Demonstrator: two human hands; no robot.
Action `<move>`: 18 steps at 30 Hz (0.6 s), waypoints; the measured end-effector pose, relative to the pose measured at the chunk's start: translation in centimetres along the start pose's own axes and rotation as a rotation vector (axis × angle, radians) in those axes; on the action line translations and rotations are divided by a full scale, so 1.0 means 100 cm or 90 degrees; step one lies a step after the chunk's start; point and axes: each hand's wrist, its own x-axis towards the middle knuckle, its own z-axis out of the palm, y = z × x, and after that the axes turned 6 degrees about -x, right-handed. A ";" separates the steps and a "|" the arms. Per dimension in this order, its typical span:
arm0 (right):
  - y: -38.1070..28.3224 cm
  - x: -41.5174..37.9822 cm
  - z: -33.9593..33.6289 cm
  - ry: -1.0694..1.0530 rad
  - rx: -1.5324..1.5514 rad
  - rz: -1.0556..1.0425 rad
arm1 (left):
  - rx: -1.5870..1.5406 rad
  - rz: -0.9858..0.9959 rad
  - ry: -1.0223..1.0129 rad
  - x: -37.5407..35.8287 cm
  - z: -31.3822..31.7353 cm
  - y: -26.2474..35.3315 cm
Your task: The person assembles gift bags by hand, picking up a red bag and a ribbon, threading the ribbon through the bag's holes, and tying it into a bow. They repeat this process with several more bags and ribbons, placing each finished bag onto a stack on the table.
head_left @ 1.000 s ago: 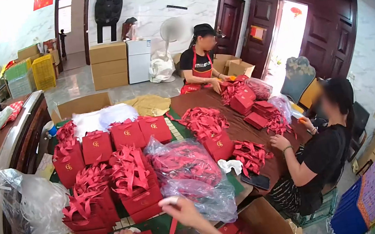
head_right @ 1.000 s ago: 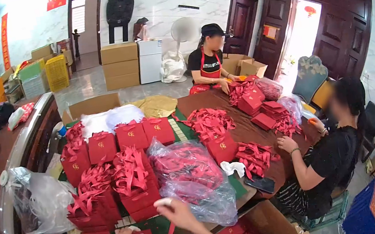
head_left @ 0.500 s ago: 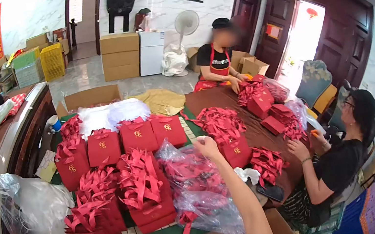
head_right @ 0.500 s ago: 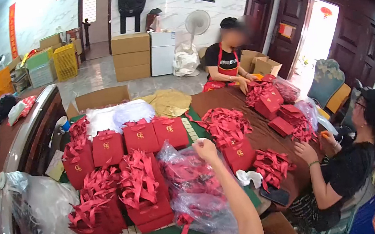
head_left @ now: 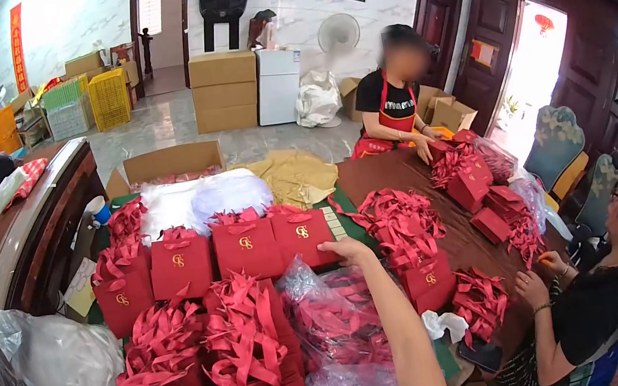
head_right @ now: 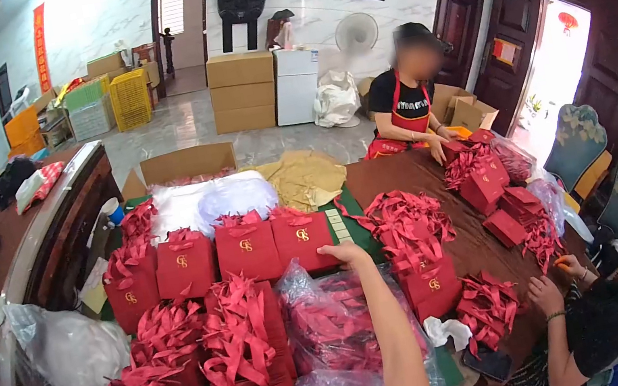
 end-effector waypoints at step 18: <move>0.010 0.030 0.010 -0.067 0.020 -0.046 | 0.090 0.124 0.075 0.000 0.010 -0.007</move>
